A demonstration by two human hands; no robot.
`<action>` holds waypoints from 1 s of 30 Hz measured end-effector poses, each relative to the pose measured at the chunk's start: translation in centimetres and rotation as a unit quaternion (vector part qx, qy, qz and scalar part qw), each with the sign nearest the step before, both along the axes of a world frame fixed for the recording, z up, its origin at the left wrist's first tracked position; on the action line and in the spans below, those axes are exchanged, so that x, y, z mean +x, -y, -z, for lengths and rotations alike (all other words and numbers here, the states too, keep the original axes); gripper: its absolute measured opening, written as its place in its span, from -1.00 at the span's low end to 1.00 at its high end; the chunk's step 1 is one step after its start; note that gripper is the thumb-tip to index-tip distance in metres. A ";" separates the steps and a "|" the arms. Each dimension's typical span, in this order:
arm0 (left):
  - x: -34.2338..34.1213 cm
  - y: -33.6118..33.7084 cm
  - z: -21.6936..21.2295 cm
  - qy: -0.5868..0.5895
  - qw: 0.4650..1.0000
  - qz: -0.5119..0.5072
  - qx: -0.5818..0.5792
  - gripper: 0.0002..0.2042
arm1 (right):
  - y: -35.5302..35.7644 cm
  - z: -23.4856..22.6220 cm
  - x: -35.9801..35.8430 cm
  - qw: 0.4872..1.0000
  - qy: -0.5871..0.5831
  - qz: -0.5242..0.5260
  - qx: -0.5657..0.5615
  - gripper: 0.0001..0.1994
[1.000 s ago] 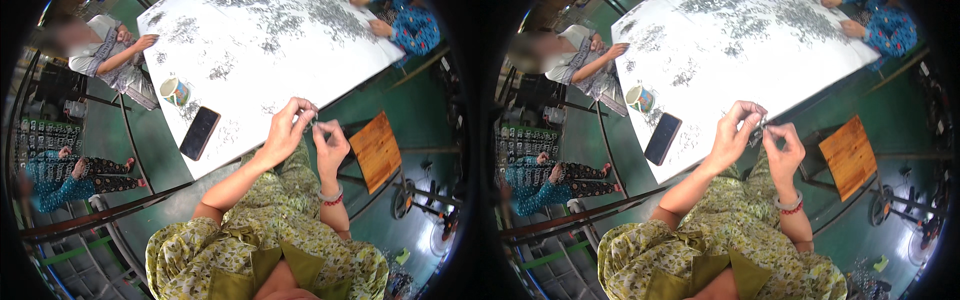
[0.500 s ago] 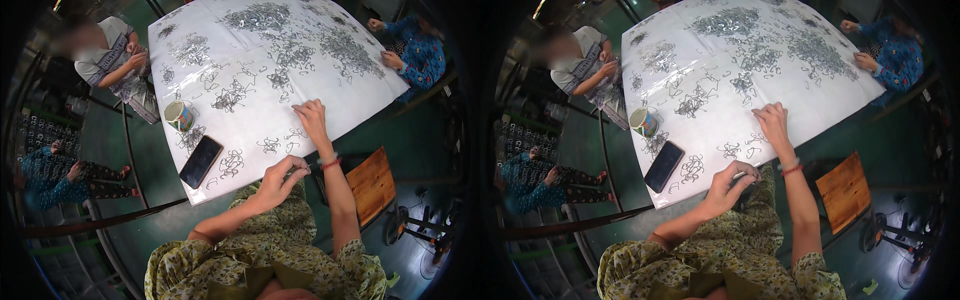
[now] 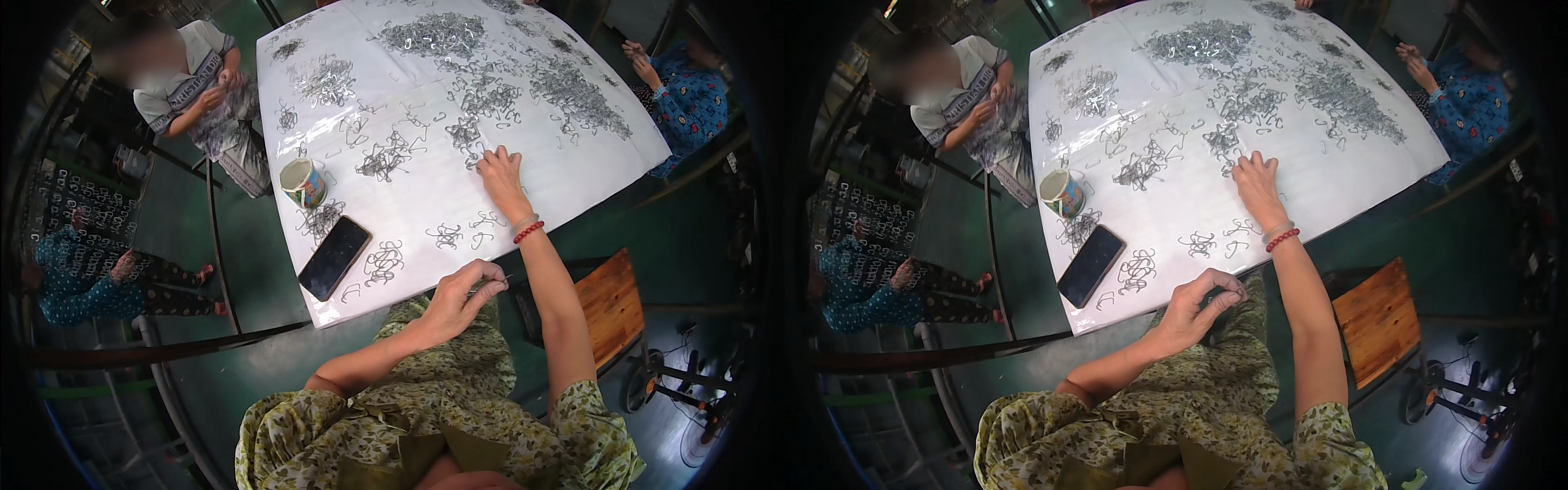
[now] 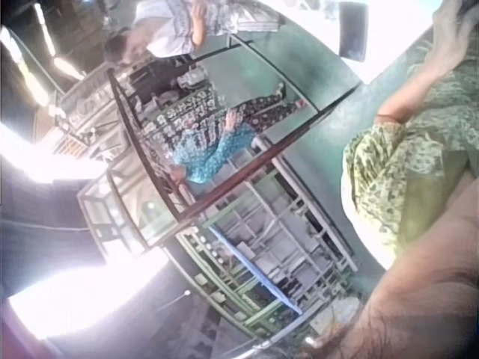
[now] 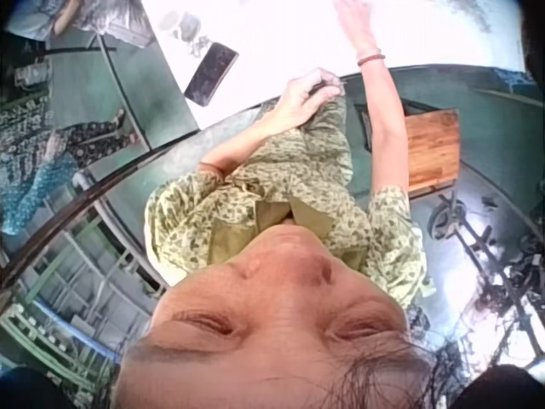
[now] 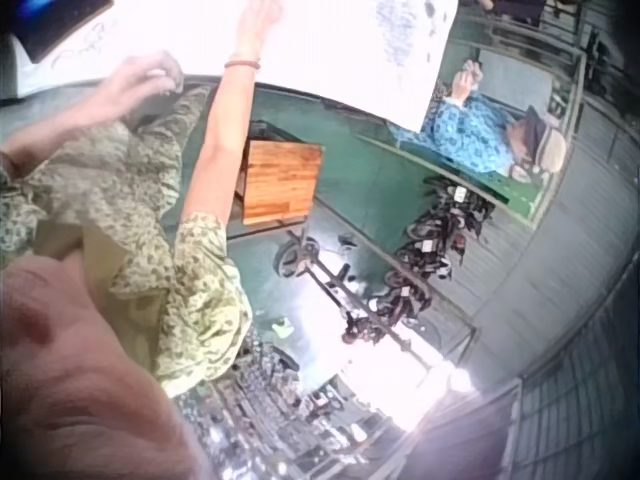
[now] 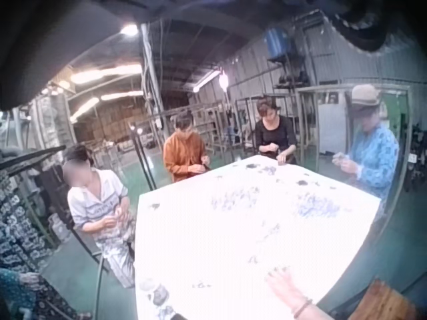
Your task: The person picks small metal hooks and links from a large white sheet on a table and connects them into a chain. The person repeatedly lifts the chain to hang it on an overhead rack, then returns to the table to continue linking more hooks. Other people at the table perform similar linking actions.
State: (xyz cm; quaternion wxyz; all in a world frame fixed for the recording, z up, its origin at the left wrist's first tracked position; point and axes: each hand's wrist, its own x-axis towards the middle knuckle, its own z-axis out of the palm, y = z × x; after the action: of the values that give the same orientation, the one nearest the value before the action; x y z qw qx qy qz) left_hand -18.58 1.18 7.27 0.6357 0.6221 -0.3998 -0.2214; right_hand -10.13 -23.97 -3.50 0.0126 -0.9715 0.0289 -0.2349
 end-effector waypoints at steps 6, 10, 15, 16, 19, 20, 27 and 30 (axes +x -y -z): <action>-0.3 -0.4 -0.4 0.013 1.000 -0.018 -0.010 -0.86 | -0.3 0.2 -0.4 0.998 0.026 0.058 -0.029 -0.91; -0.2 -0.6 0.8 0.039 0.999 -0.026 -0.010 -0.86 | -4.5 -3.5 -5.9 0.961 0.083 0.094 0.248 -0.93; -0.3 0.2 1.5 0.027 0.999 -0.039 0.001 -0.86 | -9.7 -8.8 -14.6 0.913 0.120 0.071 0.384 -0.96; -0.5 0.3 1.5 0.026 0.999 -0.044 0.001 -0.86 | -10.6 -9.8 -15.5 0.907 0.118 0.069 0.398 -0.96; 0.0 1.0 1.5 0.040 0.997 -0.065 0.011 -0.87 | -12.4 -11.1 -17.7 0.918 0.146 0.080 0.359 -0.97; 0.2 1.2 1.5 0.058 0.996 -0.065 0.014 -0.87 | -12.9 -11.3 -18.0 0.921 0.150 0.077 0.350 -0.97; 1.1 0.9 2.3 0.151 0.986 -0.074 0.020 -0.79 | -13.3 -11.1 -17.8 0.879 0.193 0.050 0.432 -0.99; 3.9 1.4 3.2 0.215 0.968 -0.127 0.011 -0.69 | -13.1 -10.7 -17.9 0.869 0.199 0.055 0.450 -0.98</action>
State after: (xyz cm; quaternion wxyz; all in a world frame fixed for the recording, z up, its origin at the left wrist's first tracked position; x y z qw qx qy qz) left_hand -14.64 -0.25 4.04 0.5508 0.7079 -0.4422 -0.0045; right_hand -28.03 -10.85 7.20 0.4409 -0.7904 0.1817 -0.3847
